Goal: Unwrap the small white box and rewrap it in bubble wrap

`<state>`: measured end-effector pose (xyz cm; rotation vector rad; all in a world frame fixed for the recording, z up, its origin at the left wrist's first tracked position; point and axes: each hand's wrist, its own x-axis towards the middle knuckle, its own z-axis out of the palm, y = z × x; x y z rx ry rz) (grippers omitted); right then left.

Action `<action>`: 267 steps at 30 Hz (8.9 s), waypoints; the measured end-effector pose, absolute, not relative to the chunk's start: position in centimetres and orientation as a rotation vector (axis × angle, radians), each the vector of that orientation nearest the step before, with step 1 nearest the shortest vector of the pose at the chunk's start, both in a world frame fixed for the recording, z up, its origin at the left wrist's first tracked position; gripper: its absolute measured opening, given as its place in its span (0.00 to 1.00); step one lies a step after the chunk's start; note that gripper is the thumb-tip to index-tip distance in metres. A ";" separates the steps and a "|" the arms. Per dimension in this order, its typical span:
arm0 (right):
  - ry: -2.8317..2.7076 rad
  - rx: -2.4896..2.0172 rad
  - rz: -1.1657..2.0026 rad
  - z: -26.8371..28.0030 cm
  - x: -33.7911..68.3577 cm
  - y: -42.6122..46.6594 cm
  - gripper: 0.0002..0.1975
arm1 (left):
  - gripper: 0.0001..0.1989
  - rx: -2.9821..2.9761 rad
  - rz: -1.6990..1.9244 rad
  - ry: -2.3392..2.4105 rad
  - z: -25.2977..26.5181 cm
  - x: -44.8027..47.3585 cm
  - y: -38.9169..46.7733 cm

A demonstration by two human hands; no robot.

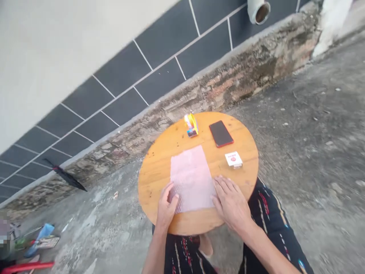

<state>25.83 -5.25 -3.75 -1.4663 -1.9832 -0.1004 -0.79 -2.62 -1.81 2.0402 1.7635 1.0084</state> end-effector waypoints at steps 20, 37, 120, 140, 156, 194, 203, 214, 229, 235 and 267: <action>-2.392 -1.156 0.148 3.2 18.1 2.0 0.24 | 0.18 2.132 0.947 1.749 -2.1 -0.7 -2.3; -2.420 -1.335 0.060 1.2 22.4 2.7 0.25 | 0.21 2.210 0.945 1.752 -0.8 -0.3 -2.3; -2.200 -1.460 -0.010 -0.8 23.1 2.4 0.15 | 0.15 2.397 0.909 1.621 -1.3 0.2 1.2; -2.255 -1.358 -0.059 2.0 24.8 0.3 0.12 | 0.18 2.396 0.872 1.625 -1.7 -0.1 1.5; -1.868 -1.671 0.114 -0.2 33.6 0.8 0.31 | 0.10 1.832 1.362 1.874 -2.1 -1.1 1.8; -2.267 -1.182 0.432 0.7 19.6 3.6 0.26 | 0.12 2.137 1.080 1.939 -2.0 -0.8 1.8; -2.254 -1.205 0.391 0.1 19.4 3.5 0.26 | 0.12 2.141 1.059 1.946 -2.1 -0.8 1.9; -2.171 -1.177 0.415 -0.3 19.9 3.0 0.30 | 0.12 2.136 1.077 1.939 -2.1 -0.8 1.9; -2.434 -1.076 0.403 1.5 21.8 -4.9 0.10 | 0.12 2.102 1.108 1.916 -2.3 -1.0 2.0; -2.366 -1.126 0.218 -0.5 20.4 -4.8 0.07 | 0.12 1.969 1.346 1.822 -2.4 -1.4 2.0; -2.236 -1.093 0.521 4.5 23.2 -2.7 0.07 | 0.09 2.570 1.132 1.406 1.0 0.8 -3.9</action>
